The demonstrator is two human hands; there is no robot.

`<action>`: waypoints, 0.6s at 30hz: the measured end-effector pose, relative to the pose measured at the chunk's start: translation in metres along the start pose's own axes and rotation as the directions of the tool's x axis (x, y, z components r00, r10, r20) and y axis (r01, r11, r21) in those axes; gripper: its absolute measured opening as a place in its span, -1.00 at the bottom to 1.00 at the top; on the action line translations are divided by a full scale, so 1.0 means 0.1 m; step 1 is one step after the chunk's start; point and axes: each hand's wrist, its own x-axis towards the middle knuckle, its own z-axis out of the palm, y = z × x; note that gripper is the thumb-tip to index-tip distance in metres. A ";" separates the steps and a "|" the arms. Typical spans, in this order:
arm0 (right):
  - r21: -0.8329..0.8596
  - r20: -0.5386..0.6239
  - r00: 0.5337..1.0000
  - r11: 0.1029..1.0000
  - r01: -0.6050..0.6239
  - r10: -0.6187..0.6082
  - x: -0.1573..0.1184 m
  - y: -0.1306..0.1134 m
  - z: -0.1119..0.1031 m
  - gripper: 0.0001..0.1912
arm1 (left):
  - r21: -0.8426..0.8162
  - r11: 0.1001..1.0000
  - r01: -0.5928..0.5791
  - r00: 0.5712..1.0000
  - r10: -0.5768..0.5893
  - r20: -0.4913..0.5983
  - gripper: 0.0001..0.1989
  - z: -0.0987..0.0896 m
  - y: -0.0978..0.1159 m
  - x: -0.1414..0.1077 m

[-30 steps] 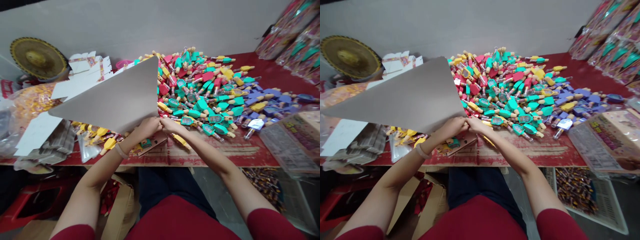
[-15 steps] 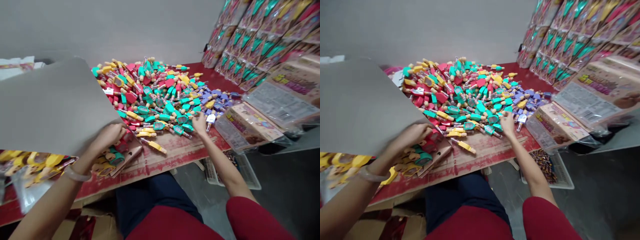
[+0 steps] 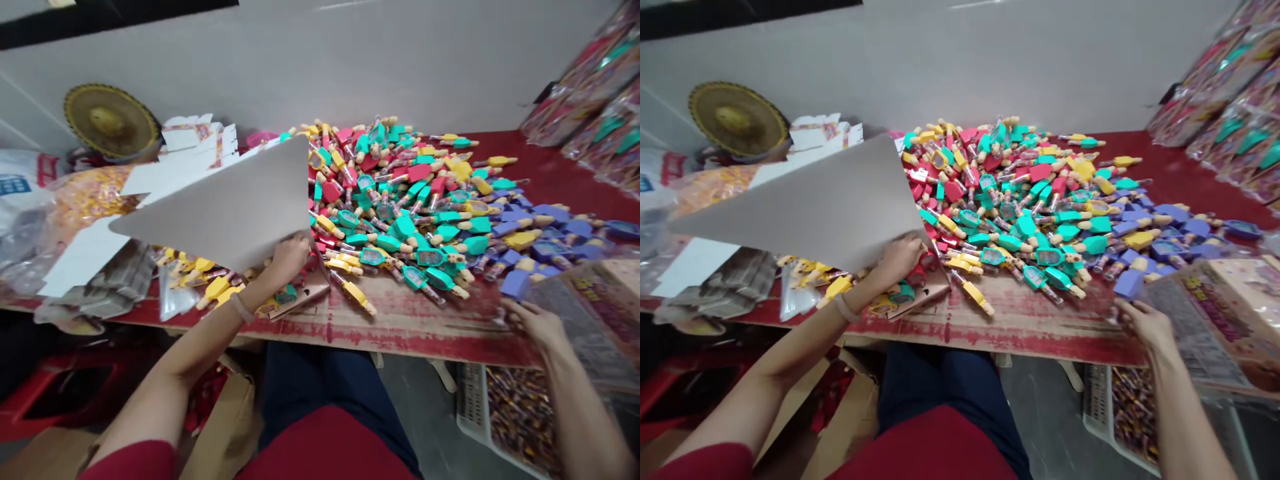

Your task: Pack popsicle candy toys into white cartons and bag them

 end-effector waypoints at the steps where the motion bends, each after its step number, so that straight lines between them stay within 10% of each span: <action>1: 0.107 0.087 0.996 0.994 0.024 -0.034 -0.17 -0.02 0.07 -0.57 | 0.005 1.000 -0.011 1.000 0.011 -0.011 -0.66 0.02 -0.01 0.02; 6: 0.421 0.581 0.777 0.907 -0.031 -0.243 -1.28 -0.53 1.11 -0.43 | -0.072 0.993 -0.098 0.994 0.095 -0.052 -0.68 0.05 -0.09 0.02; 9: 0.417 0.671 0.663 0.908 0.032 -0.332 -1.83 -0.85 1.90 -0.46 | -0.243 0.948 -0.205 0.950 0.132 -0.284 -0.75 0.13 -0.18 -0.31; 14: 0.358 0.791 0.331 0.827 0.433 -0.515 -2.27 -0.91 2.73 -0.67 | -0.505 0.855 -0.120 0.751 -0.255 -0.610 -0.81 0.48 -0.48 -1.11; 18: 0.355 0.843 0.114 0.701 0.618 -0.526 -2.25 -0.81 2.94 -0.78 | -0.744 0.665 0.064 0.545 -0.648 -0.533 -0.70 0.84 -0.72 -1.28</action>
